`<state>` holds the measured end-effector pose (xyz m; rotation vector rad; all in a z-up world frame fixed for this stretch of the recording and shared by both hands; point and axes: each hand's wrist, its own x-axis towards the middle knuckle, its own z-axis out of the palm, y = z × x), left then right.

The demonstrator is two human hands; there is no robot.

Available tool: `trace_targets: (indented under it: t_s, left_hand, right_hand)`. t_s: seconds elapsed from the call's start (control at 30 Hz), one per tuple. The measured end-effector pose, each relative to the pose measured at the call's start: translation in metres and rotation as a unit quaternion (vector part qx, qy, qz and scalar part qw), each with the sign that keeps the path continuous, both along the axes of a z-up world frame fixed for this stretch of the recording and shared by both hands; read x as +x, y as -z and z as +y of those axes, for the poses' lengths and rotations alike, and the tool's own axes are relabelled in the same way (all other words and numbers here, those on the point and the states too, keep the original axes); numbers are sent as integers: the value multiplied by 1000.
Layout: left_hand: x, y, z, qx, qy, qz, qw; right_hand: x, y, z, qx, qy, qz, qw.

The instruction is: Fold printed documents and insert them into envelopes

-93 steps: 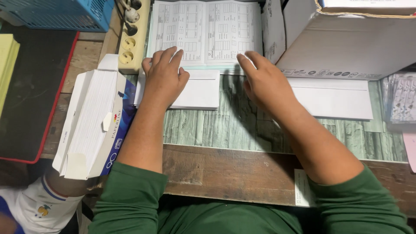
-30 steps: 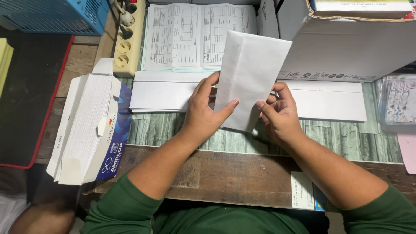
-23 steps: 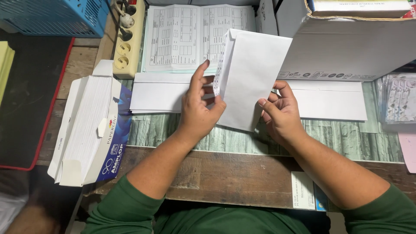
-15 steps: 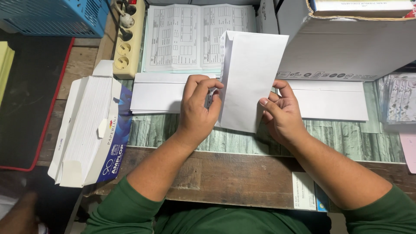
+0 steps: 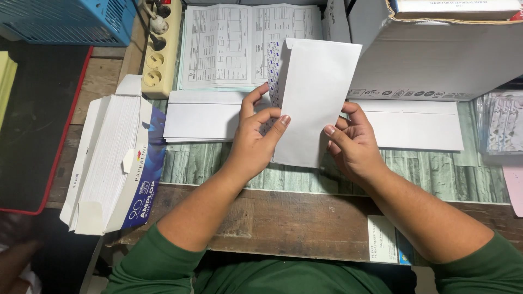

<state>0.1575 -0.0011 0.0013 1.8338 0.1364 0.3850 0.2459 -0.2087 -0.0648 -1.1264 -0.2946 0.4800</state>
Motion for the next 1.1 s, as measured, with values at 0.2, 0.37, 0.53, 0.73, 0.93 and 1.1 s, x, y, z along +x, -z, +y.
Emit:
trace_targets:
  t_s: [0.2,0.37,0.53,0.73,0.93,1.1]
  left_hand:
    - [3,2,6,-33,-9,7,999]
    - [9,41,17,-75,-29,26,996]
    - [12,54,23,-117,-44,56,991]
    - [7,-15,23,-315,-25,-27,948]
    - [8,-2,31,-485,91,16,869]
    - [2,12,7,-418,176,31,891]
  right_hand:
    - [-3,-2,2,-5,21,-2,1000]
    - [-3,-10,1,-8,28,-1,1000]
    - [9,12,-6,-7,45,11,999]
    - [17,-3,-7,22,113,8,993]
    - [16,1,-9,39,124,28,991]
    - [0,-4,0,-33,99,-81,991]
